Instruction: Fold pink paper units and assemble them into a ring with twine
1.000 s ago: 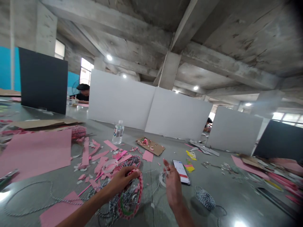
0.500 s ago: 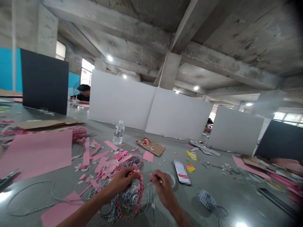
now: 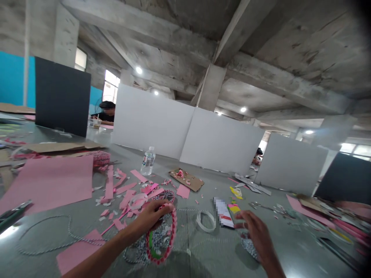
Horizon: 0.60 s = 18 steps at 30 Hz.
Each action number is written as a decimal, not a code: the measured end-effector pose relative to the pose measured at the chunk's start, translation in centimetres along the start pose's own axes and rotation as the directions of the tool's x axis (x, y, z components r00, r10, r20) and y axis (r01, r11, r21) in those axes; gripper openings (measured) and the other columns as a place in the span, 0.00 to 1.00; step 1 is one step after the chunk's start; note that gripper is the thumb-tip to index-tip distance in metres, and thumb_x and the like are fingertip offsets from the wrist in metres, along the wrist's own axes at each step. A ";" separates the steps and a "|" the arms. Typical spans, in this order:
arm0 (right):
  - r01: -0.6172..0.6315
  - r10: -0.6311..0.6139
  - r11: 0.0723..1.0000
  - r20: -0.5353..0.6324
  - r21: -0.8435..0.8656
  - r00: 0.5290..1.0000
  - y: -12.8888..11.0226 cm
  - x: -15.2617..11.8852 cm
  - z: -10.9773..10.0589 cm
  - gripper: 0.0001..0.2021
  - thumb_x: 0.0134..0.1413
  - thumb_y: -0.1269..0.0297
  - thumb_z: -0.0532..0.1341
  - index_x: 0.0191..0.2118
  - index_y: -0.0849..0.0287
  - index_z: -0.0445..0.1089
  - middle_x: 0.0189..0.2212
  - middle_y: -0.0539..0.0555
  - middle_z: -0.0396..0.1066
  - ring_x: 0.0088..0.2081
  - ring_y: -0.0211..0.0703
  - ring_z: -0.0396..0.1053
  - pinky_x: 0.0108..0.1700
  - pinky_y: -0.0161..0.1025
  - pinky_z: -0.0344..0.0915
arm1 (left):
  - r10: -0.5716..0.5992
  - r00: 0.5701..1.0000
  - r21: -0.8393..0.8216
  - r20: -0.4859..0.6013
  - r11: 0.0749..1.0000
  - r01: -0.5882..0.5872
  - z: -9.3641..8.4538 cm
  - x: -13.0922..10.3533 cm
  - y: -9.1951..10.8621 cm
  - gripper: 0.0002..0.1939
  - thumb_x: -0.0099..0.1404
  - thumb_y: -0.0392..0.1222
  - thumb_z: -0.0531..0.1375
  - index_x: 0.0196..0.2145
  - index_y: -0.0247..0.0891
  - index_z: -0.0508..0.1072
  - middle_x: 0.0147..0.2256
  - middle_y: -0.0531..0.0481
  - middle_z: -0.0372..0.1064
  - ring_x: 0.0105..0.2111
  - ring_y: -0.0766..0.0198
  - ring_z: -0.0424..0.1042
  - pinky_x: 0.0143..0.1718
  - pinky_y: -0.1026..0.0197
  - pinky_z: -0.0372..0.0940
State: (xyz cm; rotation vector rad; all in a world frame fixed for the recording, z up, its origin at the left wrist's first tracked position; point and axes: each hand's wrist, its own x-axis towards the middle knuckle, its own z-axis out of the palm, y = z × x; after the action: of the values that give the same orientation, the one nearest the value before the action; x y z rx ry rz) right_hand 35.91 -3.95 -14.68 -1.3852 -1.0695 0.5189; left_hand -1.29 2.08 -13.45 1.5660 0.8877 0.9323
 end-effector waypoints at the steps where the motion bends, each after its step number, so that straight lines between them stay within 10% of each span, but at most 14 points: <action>1: -0.022 0.028 0.991 0.042 -0.130 0.999 0.5 -0.1 -1.4 0.17 0.41 0.41 0.65 0.24 0.51 0.74 0.31 0.58 0.77 0.28 0.61 0.75 0.18 0.44 0.65 | 0.005 1.000 -0.025 0.000 1.000 -0.005 0.0 0.0 0.1 0.23 0.60 0.64 0.59 0.29 0.41 0.64 0.17 0.65 0.44 0.14 0.73 0.48 0.13 0.70 0.43; 5: 0.253 -0.300 0.804 0.000 -0.539 0.954 1.7 -1.3 -2.8 0.12 0.42 0.45 0.64 0.25 0.47 0.77 0.28 0.56 0.77 0.33 0.64 0.75 0.32 0.52 0.70 | 0.041 0.999 -0.076 0.009 0.996 -0.040 -0.2 -0.2 0.4 0.23 0.62 0.63 0.59 0.27 0.41 0.63 0.18 0.64 0.44 0.14 0.74 0.47 0.13 0.70 0.42; 9: 0.371 -0.300 0.859 0.238 -0.353 0.924 -1.1 -4.5 3.7 0.17 0.54 0.47 0.60 0.38 0.50 0.80 0.40 0.58 0.79 0.39 0.58 0.75 0.37 0.47 0.72 | 0.027 0.998 -0.024 0.063 0.999 -0.026 -0.2 -0.5 0.6 0.23 0.62 0.63 0.59 0.30 0.39 0.67 0.20 0.63 0.48 0.16 0.73 0.51 0.14 0.71 0.46; 13: 0.163 -0.134 0.987 0.598 0.006 0.790 -5.3 -7.4 11.5 0.22 0.62 0.45 0.57 0.53 0.52 0.74 0.41 0.55 0.77 0.23 0.39 0.70 0.21 0.32 0.63 | 0.041 0.987 0.035 0.157 0.998 -0.047 0.1 -0.8 1.2 0.25 0.62 0.65 0.59 0.30 0.37 0.70 0.21 0.61 0.52 0.17 0.73 0.53 0.16 0.70 0.50; 15: 0.055 -0.115 0.993 0.697 0.107 0.708 -6.1 -7.9 13.8 0.20 0.58 0.45 0.62 0.46 0.55 0.78 0.32 0.52 0.76 0.17 0.33 0.64 0.18 0.29 0.58 | 0.031 0.984 0.040 0.173 0.998 -0.039 0.3 -0.9 1.4 0.26 0.60 0.66 0.59 0.30 0.36 0.70 0.20 0.60 0.54 0.17 0.72 0.54 0.17 0.70 0.51; 18: 0.000 -0.130 0.982 0.670 0.190 0.731 -5.5 -7.5 14.9 0.15 0.52 0.50 0.68 0.29 0.59 0.79 0.20 0.49 0.71 0.16 0.32 0.58 0.19 0.29 0.55 | 0.010 0.987 0.033 0.162 0.999 -0.016 0.5 -1.0 1.4 0.25 0.59 0.65 0.61 0.30 0.36 0.71 0.20 0.60 0.56 0.18 0.71 0.55 0.18 0.69 0.52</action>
State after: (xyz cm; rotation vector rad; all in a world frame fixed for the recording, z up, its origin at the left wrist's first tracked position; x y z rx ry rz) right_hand 18.40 -3.32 -13.99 -0.9929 -1.6100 1.1024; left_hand -1.19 0.74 -12.28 1.6531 0.7830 0.7899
